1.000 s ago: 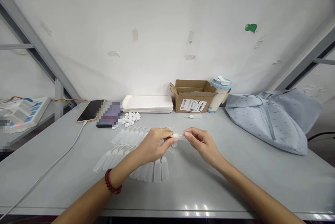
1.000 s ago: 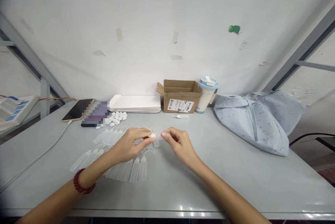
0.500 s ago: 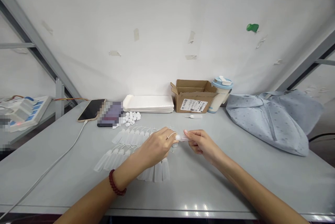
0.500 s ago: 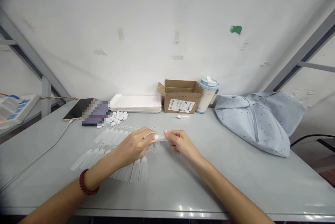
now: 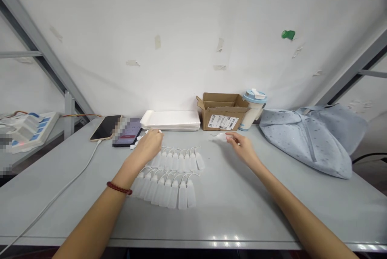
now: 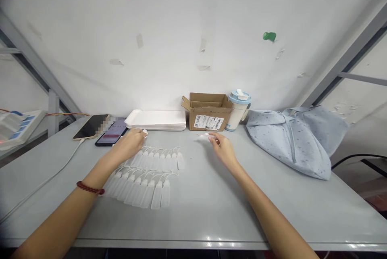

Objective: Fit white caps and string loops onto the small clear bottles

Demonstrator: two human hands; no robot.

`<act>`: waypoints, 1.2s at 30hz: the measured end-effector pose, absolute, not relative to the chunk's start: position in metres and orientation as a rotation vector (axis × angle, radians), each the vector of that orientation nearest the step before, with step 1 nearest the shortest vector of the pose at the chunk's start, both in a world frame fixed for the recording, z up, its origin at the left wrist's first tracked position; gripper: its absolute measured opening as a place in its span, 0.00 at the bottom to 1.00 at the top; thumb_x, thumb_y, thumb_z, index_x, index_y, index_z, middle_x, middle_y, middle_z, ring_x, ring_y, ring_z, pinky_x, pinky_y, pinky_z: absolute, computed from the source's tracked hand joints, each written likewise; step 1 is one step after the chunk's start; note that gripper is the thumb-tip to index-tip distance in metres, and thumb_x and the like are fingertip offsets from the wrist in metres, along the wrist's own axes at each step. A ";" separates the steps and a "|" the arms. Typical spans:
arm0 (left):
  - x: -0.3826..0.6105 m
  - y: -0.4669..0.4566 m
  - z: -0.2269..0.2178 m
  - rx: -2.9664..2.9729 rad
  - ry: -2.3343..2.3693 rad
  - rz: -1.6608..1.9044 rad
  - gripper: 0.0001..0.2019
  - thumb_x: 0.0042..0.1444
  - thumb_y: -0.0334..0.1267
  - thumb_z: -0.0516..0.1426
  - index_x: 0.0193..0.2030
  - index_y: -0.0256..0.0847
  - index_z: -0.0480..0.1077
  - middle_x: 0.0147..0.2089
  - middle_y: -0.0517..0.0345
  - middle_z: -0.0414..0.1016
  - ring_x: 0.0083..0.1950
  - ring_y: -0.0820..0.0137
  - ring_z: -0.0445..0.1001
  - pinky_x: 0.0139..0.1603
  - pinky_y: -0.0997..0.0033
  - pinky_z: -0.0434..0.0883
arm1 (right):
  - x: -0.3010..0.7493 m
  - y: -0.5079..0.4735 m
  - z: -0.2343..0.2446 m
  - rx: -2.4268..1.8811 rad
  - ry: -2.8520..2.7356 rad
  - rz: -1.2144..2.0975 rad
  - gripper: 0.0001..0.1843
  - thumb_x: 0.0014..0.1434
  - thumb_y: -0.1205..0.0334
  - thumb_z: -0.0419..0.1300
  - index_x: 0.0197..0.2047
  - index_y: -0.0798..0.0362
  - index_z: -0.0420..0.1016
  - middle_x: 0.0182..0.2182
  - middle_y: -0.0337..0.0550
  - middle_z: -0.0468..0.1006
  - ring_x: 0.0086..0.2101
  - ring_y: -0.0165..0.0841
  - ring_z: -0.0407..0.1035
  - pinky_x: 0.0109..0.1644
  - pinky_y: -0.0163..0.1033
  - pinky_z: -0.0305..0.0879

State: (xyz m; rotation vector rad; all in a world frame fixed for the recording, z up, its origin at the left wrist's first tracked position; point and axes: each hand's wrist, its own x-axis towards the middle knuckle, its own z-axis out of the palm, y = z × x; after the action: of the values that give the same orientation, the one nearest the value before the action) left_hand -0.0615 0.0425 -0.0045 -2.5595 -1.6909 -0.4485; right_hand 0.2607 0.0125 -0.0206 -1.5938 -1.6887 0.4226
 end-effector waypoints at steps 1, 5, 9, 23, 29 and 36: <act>-0.066 0.046 -0.006 -2.549 -1.706 -0.410 0.14 0.52 0.22 0.46 0.32 0.33 0.72 0.36 0.41 0.72 0.45 0.55 0.69 0.43 0.59 0.67 | 0.265 0.016 -0.023 -1.611 -1.697 0.406 0.19 0.57 0.53 0.50 0.43 0.56 0.74 0.26 0.44 0.76 0.27 0.35 0.66 0.32 0.39 0.62; -0.072 0.054 -0.010 -2.533 -1.724 -0.250 0.17 0.47 0.19 0.46 0.36 0.33 0.73 0.39 0.41 0.73 0.47 0.56 0.69 0.47 0.61 0.66 | 0.273 0.025 -0.034 -1.672 -1.737 0.304 0.16 0.54 0.57 0.53 0.40 0.56 0.76 0.30 0.47 0.76 0.25 0.34 0.66 0.33 0.40 0.62; -0.071 0.056 -0.015 -2.563 -1.731 -0.189 0.21 0.46 0.18 0.46 0.44 0.34 0.72 0.44 0.43 0.73 0.49 0.58 0.69 0.49 0.64 0.65 | 0.273 0.026 -0.041 -1.683 -1.777 0.194 0.15 0.54 0.61 0.53 0.41 0.56 0.76 0.36 0.50 0.74 0.24 0.32 0.65 0.34 0.41 0.63; -0.067 0.052 -0.021 -2.718 -1.671 -0.194 0.26 0.40 0.15 0.46 0.43 0.37 0.71 0.48 0.46 0.71 0.52 0.59 0.66 0.50 0.64 0.62 | 0.212 -0.034 -0.023 -1.085 -2.420 0.390 0.15 0.63 0.64 0.48 0.51 0.49 0.68 0.43 0.49 0.67 0.35 0.33 0.68 0.40 0.41 0.68; -0.064 0.054 -0.022 -2.805 -1.629 -0.273 0.16 0.47 0.22 0.47 0.35 0.39 0.72 0.38 0.51 0.74 0.42 0.63 0.71 0.44 0.68 0.64 | 0.211 -0.037 -0.020 -1.133 -2.510 0.396 0.14 0.64 0.62 0.47 0.50 0.49 0.69 0.41 0.47 0.66 0.34 0.32 0.67 0.39 0.40 0.67; -0.058 0.049 -0.020 -2.875 -1.603 -0.358 0.11 0.52 0.29 0.48 0.30 0.39 0.72 0.32 0.52 0.74 0.37 0.64 0.72 0.40 0.69 0.64 | 0.211 -0.033 -0.023 -1.250 -2.540 0.416 0.16 0.65 0.60 0.45 0.51 0.48 0.68 0.38 0.46 0.68 0.35 0.33 0.67 0.39 0.40 0.66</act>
State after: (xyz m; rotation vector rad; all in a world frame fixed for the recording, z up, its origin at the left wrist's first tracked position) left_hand -0.0582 0.0493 -0.0203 -2.8749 -1.6028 -0.3582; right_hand 0.2114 -0.0326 -0.0228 -1.2504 -2.5400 0.4158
